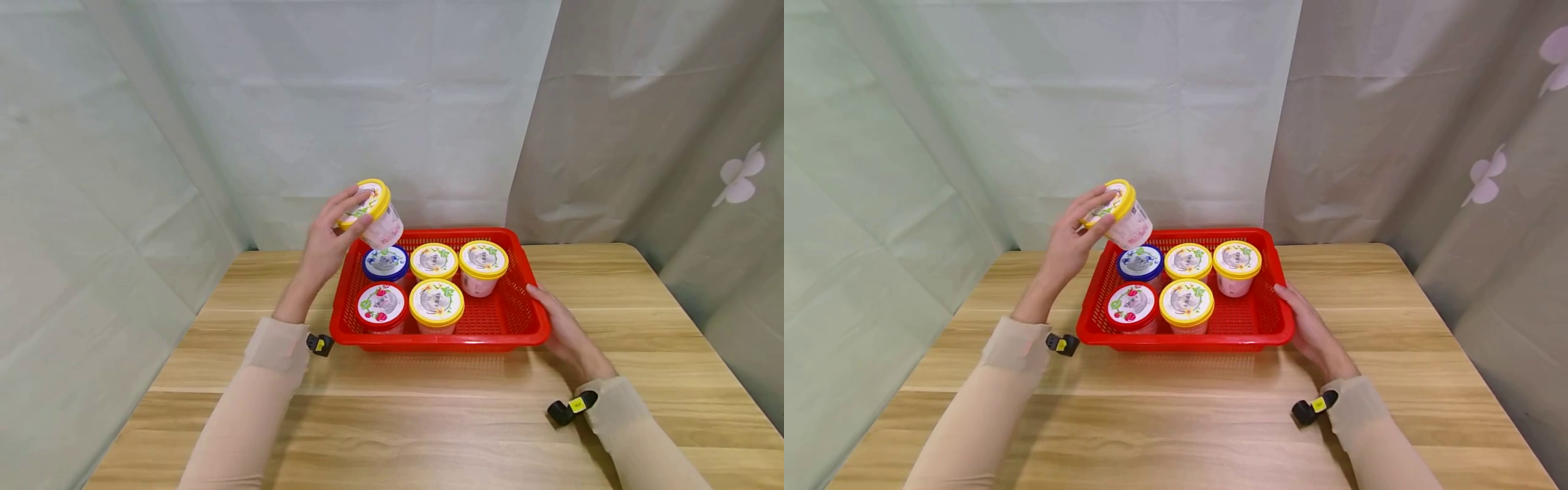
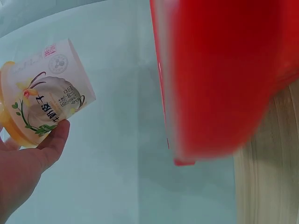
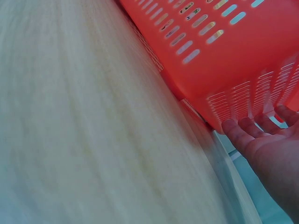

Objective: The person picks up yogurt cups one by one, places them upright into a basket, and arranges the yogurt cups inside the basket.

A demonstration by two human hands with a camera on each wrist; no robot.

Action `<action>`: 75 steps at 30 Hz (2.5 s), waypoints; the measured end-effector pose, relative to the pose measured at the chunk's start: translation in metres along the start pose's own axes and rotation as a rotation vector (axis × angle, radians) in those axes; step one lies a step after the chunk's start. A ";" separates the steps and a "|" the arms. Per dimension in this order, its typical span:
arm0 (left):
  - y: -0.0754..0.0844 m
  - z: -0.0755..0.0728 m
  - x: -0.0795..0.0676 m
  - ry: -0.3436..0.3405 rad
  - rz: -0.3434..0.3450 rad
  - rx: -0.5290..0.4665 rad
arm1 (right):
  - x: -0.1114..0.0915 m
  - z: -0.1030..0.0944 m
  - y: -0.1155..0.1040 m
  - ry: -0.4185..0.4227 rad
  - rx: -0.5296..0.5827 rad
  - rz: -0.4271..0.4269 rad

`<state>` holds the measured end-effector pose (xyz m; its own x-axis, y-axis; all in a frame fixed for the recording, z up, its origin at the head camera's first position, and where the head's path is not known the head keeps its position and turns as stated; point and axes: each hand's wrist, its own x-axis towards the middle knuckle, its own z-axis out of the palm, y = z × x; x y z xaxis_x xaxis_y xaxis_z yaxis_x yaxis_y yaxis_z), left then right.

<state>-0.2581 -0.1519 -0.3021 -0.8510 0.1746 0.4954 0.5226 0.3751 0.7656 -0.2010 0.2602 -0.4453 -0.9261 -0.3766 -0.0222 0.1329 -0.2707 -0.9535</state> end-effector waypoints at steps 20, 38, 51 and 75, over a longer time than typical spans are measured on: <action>0.011 0.008 0.006 -0.069 0.010 0.025 | 0.000 -0.001 0.000 -0.016 -0.001 -0.011; 0.020 0.015 0.013 -0.083 0.031 0.003 | 0.000 -0.001 0.001 -0.034 0.005 -0.013; 0.027 0.027 0.020 -0.115 0.059 0.036 | 0.000 -0.002 0.001 -0.036 0.002 -0.018; 0.039 0.055 0.032 -0.287 0.074 0.072 | 0.001 0.001 0.002 -0.016 0.001 0.003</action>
<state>-0.2679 -0.0816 -0.2786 -0.7961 0.4499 0.4047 0.5873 0.4135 0.6958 -0.2016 0.2588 -0.4466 -0.9200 -0.3913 -0.0208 0.1365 -0.2703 -0.9531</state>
